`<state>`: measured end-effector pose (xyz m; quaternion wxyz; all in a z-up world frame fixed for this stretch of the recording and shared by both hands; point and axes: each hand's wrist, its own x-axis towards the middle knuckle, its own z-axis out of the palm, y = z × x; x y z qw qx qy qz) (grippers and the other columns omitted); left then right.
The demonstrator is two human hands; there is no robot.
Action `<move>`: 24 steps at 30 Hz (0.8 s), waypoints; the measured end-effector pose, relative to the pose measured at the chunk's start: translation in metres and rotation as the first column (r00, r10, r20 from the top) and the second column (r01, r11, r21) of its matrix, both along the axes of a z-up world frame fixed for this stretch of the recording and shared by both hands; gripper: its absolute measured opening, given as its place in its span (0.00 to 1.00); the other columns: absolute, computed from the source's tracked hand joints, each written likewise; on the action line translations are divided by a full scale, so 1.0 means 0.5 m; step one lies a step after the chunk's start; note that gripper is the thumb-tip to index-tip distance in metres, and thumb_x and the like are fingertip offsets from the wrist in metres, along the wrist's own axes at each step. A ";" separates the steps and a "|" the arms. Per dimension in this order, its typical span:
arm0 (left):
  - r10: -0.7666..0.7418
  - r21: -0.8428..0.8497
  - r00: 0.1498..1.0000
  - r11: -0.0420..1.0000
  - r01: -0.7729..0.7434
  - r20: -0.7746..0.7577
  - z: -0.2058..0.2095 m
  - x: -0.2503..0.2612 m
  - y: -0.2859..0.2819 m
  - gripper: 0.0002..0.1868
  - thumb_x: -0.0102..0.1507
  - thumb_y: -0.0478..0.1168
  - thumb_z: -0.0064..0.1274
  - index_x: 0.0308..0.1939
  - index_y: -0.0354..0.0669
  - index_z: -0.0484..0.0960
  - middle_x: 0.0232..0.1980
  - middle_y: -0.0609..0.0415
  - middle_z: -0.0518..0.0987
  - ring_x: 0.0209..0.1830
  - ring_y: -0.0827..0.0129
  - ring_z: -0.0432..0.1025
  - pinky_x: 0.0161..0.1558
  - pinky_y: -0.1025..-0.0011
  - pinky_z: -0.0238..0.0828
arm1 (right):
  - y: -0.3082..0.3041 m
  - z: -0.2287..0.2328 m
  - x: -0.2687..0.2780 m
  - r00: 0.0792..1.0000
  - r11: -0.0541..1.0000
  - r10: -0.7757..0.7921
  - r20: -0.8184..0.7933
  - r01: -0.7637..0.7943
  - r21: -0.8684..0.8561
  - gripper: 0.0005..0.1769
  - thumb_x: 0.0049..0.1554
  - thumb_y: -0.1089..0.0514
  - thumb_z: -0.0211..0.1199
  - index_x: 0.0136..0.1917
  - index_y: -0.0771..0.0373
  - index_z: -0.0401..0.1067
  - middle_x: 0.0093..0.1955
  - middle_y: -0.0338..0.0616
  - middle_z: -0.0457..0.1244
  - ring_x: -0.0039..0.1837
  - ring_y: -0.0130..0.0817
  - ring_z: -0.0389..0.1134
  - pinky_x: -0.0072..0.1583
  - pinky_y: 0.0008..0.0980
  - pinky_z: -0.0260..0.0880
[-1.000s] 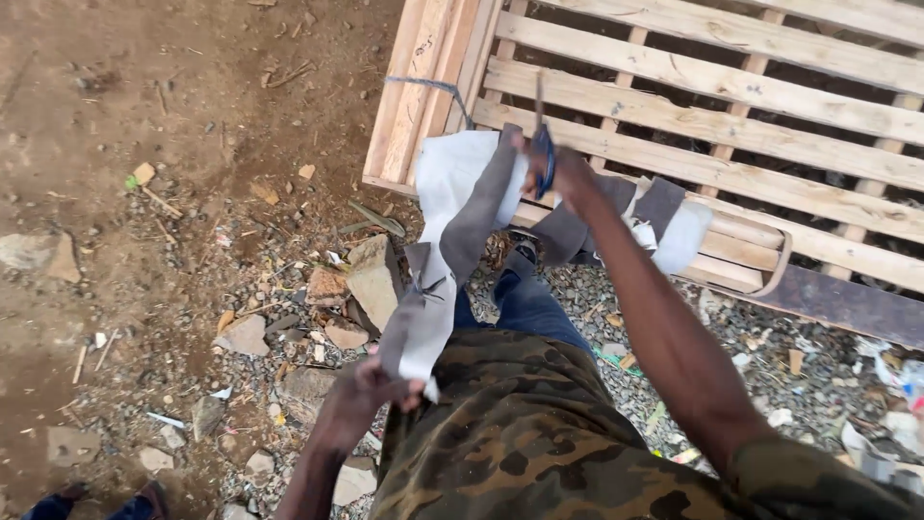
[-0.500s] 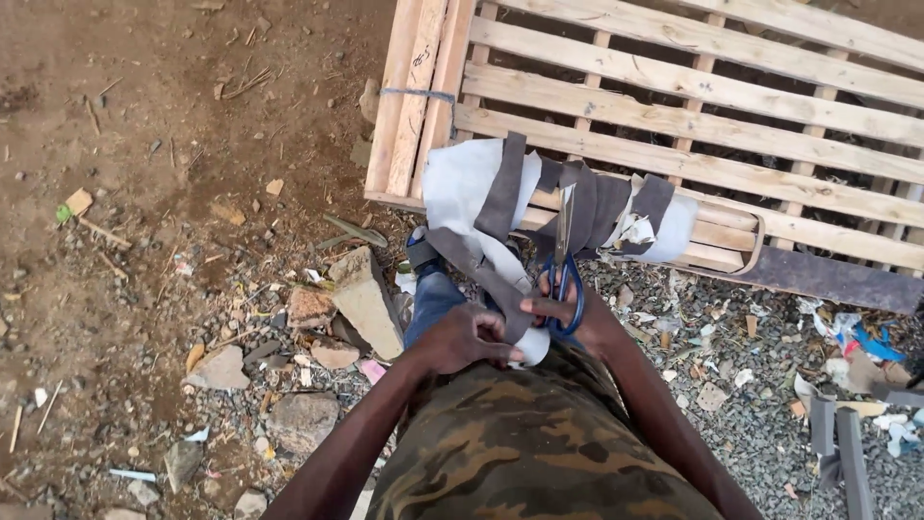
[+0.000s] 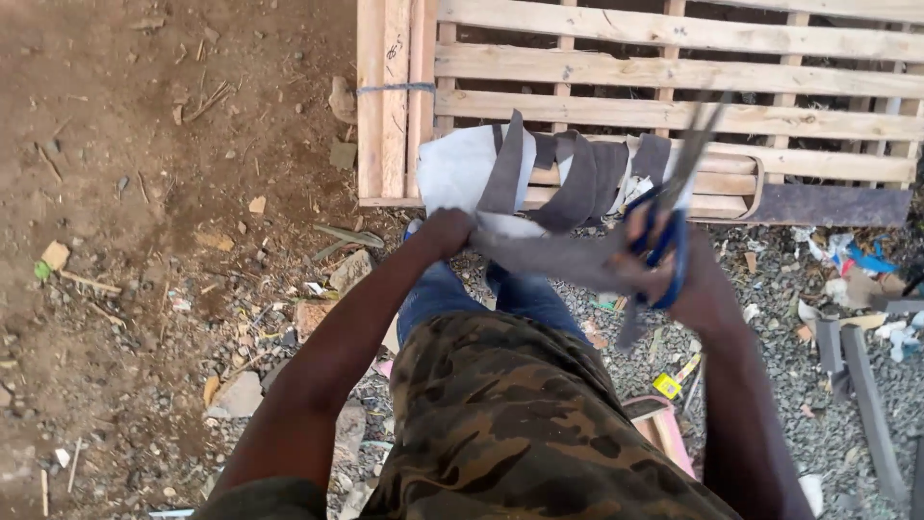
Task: Cutting strips of fabric using scissors on a wooden pallet in an outdoor workshop.
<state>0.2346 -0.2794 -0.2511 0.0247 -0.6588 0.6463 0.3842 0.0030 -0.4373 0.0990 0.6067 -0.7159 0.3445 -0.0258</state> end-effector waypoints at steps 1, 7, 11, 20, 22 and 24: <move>0.121 0.016 0.992 0.993 -0.120 -0.036 0.061 0.033 -0.049 0.08 0.62 0.39 0.52 0.44 0.53 0.84 0.47 0.54 0.84 0.49 0.59 0.78 0.53 0.54 0.72 | -0.044 0.026 -0.011 0.999 0.971 0.027 -0.021 -0.031 -0.235 0.20 0.53 0.57 0.73 0.52 0.57 0.64 0.47 0.44 0.64 0.48 0.35 0.68 0.51 0.38 0.70; 0.376 -0.626 0.926 0.712 -0.320 -0.045 0.256 0.228 -0.364 0.09 0.62 0.35 0.43 0.30 0.42 0.78 0.32 0.43 0.79 0.32 0.50 0.75 0.34 0.53 0.71 | -0.151 0.151 -0.097 0.959 0.839 -0.245 0.145 0.284 -0.464 0.19 0.70 0.68 0.65 0.61 0.57 0.56 0.60 0.42 0.59 0.60 0.30 0.63 0.64 0.28 0.68; 0.368 -0.794 0.912 0.494 -0.355 -0.179 0.400 0.321 -0.450 0.06 0.61 0.39 0.41 0.33 0.43 0.72 0.36 0.41 0.76 0.37 0.46 0.70 0.40 0.51 0.61 | -0.213 0.109 -0.266 0.987 0.589 -0.155 0.037 0.122 -0.799 0.27 0.73 0.46 0.72 0.67 0.72 0.68 0.66 0.52 0.60 0.64 0.38 0.61 0.60 0.36 0.60; 0.073 -0.714 0.850 0.583 0.389 0.522 0.349 0.365 -0.254 0.14 0.61 0.39 0.56 0.51 0.44 0.81 0.49 0.49 0.77 0.51 0.56 0.66 0.57 0.59 0.60 | 0.076 0.142 0.047 0.913 0.959 -0.139 -0.383 0.028 -0.281 0.16 0.56 0.42 0.67 0.41 0.54 0.68 0.42 0.37 0.68 0.42 0.31 0.69 0.45 0.33 0.69; 0.039 -0.510 0.769 0.770 0.384 0.638 0.234 0.353 -0.200 0.26 0.59 0.48 0.57 0.60 0.47 0.77 0.57 0.49 0.76 0.59 0.55 0.65 0.65 0.52 0.53 | 0.115 0.049 0.080 0.892 0.982 -0.135 -0.432 0.062 -0.180 0.19 0.57 0.44 0.66 0.51 0.58 0.67 0.51 0.44 0.69 0.50 0.39 0.72 0.52 0.39 0.73; -0.031 -0.272 0.676 0.901 0.337 0.736 0.173 0.303 -0.114 0.38 0.56 0.58 0.57 0.68 0.49 0.73 0.66 0.48 0.75 0.67 0.53 0.64 0.73 0.46 0.46 | 0.176 -0.059 0.093 0.870 0.992 -0.125 -0.477 0.099 -0.081 0.24 0.58 0.45 0.65 0.60 0.62 0.67 0.60 0.50 0.71 0.58 0.47 0.75 0.58 0.44 0.76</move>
